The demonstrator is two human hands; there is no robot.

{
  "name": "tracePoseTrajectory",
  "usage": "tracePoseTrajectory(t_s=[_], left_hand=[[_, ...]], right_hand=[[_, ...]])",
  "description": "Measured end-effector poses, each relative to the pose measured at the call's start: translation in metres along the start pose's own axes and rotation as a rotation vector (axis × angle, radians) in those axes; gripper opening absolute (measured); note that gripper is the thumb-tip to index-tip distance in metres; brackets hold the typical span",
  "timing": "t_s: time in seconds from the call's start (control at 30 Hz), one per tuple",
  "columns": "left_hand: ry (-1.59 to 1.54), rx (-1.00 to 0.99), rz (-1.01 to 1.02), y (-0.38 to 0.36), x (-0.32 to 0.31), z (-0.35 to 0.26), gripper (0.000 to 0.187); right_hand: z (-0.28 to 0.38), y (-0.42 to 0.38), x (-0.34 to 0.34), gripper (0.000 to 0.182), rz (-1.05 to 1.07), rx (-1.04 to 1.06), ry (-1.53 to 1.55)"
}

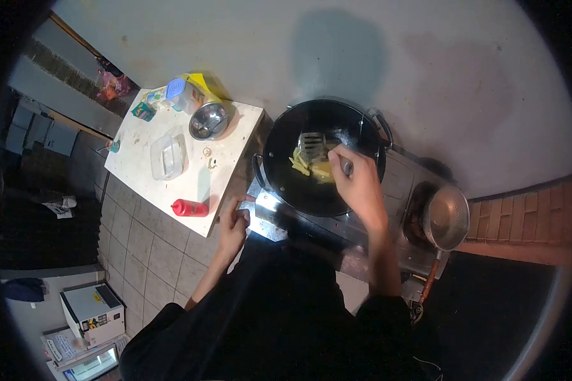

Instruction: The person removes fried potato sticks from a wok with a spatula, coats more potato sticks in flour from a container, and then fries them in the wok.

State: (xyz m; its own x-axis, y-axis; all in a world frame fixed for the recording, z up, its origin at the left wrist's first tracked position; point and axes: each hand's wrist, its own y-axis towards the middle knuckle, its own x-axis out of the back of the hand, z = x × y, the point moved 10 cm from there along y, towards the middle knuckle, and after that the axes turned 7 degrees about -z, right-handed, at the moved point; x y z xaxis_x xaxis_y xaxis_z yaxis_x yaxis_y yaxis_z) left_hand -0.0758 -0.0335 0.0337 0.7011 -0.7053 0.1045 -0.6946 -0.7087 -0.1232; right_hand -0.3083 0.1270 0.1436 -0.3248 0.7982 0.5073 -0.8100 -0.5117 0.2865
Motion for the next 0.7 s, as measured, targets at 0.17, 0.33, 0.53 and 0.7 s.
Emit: tracePoseTrajectory(t_s=[0.17, 0.33, 0.53, 0.7], left_hand=[[0.001, 0.000, -0.008, -0.002, 0.001, 0.007, 0.060], [-0.039, 0.025, -0.018, -0.003, 0.005, 0.011, 0.060], [-0.064, 0.004, -0.015, -0.003, 0.006, 0.016, 0.061], [-0.054, -0.006, -0.011, -0.002, 0.007, 0.009, 0.061]], right_hand=[[-0.018, 0.014, 0.026, 0.023, -0.074, -0.053, -0.086], [-0.047, 0.029, 0.051, 0.032, -0.097, -0.113, -0.221], [-0.125, 0.038, 0.021, 0.031, 0.016, -0.158, 0.047], [-0.127, 0.014, -0.022, 0.027, 0.108, -0.399, 0.371]])
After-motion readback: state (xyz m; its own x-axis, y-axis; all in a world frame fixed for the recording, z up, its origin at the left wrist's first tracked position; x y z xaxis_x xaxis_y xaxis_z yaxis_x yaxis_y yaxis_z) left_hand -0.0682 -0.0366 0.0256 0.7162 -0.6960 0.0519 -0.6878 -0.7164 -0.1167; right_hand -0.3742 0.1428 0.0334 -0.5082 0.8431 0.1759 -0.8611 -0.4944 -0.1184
